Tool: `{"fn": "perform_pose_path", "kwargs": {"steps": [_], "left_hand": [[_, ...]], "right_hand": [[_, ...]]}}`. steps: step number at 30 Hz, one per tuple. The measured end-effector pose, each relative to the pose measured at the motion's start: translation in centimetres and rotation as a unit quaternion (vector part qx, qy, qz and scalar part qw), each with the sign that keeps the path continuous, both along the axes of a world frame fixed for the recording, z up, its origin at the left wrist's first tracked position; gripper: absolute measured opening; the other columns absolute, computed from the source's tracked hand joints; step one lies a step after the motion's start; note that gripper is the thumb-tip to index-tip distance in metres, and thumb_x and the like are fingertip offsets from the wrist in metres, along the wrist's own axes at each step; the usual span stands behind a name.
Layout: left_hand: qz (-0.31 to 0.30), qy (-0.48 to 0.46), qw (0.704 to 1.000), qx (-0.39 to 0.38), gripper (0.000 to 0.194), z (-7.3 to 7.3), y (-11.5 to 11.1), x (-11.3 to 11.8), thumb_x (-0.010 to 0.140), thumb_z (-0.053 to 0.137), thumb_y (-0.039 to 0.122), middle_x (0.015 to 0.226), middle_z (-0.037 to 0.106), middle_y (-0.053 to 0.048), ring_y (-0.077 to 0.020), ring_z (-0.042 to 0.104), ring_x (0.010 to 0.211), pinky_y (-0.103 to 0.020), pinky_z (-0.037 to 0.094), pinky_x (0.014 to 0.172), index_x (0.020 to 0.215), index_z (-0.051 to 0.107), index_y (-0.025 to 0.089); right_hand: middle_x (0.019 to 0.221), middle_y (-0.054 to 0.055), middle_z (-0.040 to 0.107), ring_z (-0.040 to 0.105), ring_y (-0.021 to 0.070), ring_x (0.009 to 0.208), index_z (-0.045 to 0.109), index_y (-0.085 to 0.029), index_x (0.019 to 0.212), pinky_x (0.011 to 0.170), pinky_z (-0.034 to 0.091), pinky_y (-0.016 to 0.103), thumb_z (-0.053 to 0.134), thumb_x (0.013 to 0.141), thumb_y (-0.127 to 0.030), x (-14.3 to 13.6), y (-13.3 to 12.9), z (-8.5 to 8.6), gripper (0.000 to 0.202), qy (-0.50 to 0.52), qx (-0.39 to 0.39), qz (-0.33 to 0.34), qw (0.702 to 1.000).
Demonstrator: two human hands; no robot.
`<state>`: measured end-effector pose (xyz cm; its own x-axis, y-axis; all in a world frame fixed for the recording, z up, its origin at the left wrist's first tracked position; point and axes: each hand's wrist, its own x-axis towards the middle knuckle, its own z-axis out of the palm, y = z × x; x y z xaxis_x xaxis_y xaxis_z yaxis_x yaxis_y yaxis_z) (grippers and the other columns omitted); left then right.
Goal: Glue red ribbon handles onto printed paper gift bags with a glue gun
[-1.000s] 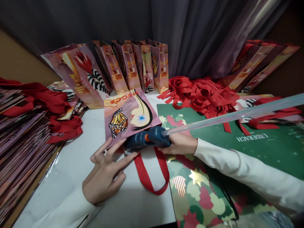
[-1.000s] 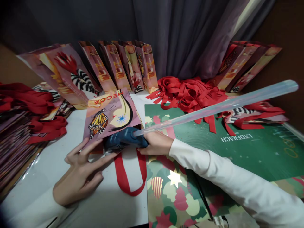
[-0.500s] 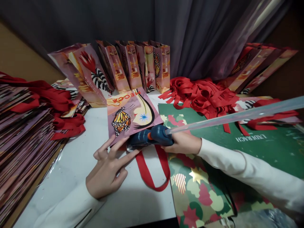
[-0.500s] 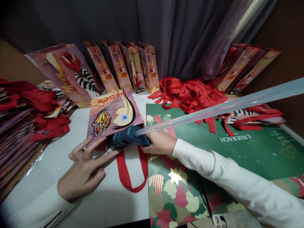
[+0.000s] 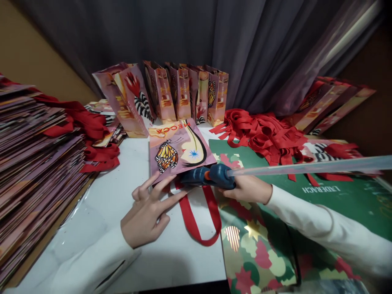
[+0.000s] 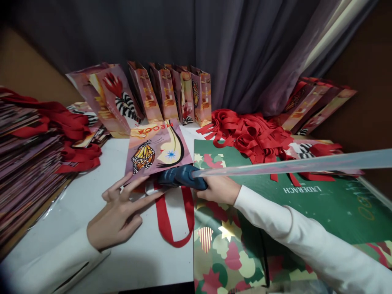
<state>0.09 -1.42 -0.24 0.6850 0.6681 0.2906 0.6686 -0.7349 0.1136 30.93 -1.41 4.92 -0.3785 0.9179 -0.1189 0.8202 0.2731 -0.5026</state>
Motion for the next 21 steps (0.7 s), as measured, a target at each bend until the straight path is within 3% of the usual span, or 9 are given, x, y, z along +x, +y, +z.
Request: {"fn": "perform_pose_path", "kwargs": {"steps": [8, 14, 21], "left_hand": [[0.018, -0.033, 0.999, -0.01, 0.071, 0.0, -0.4, 0.5, 0.069, 0.051, 0.013, 0.153, 0.031, -0.003, -0.0436, 0.019, 0.141, -0.054, 0.034, 0.096, 0.134, 0.055, 0.043], [0.013, -0.035, 0.999, -0.007, 0.072, 0.1, -0.6, 0.7, 0.066, 0.052, 0.011, 0.157, 0.024, 0.0, -0.0409, 0.018, 0.142, -0.053, 0.034, 0.095, 0.131, 0.058, 0.041], [0.014, -0.045, 0.998, -0.029, 0.067, 0.3, -0.7, 0.8, 0.065, 0.055, 0.011, 0.158, 0.024, 0.0, -0.0398, 0.017, 0.142, -0.052, 0.033, 0.096, 0.127, 0.06, 0.036]], "right_hand": [[0.097, 0.008, 0.069, 0.063, 0.0236, 0.084, 0.068, -0.018, 0.1, 0.075, 0.05, 0.032, 0.069, 0.07, -0.024, 0.4, -0.3, 1.1, 0.031, -0.04, 0.054, 0.006, 0.998], [0.094, 0.01, 0.068, 0.061, 0.0261, 0.087, 0.068, -0.018, 0.097, 0.076, 0.05, 0.035, 0.069, 0.071, -0.026, 0.6, -0.4, 2.1, 0.027, -0.112, 0.066, 0.023, 0.991], [0.08, 0.009, 0.065, 0.059, 0.0227, 0.07, 0.063, -0.018, 0.082, 0.063, 0.047, 0.033, 0.066, 0.073, -0.024, -0.5, -0.8, 4.4, 0.011, -0.2, 0.073, -0.003, 0.977]]}}
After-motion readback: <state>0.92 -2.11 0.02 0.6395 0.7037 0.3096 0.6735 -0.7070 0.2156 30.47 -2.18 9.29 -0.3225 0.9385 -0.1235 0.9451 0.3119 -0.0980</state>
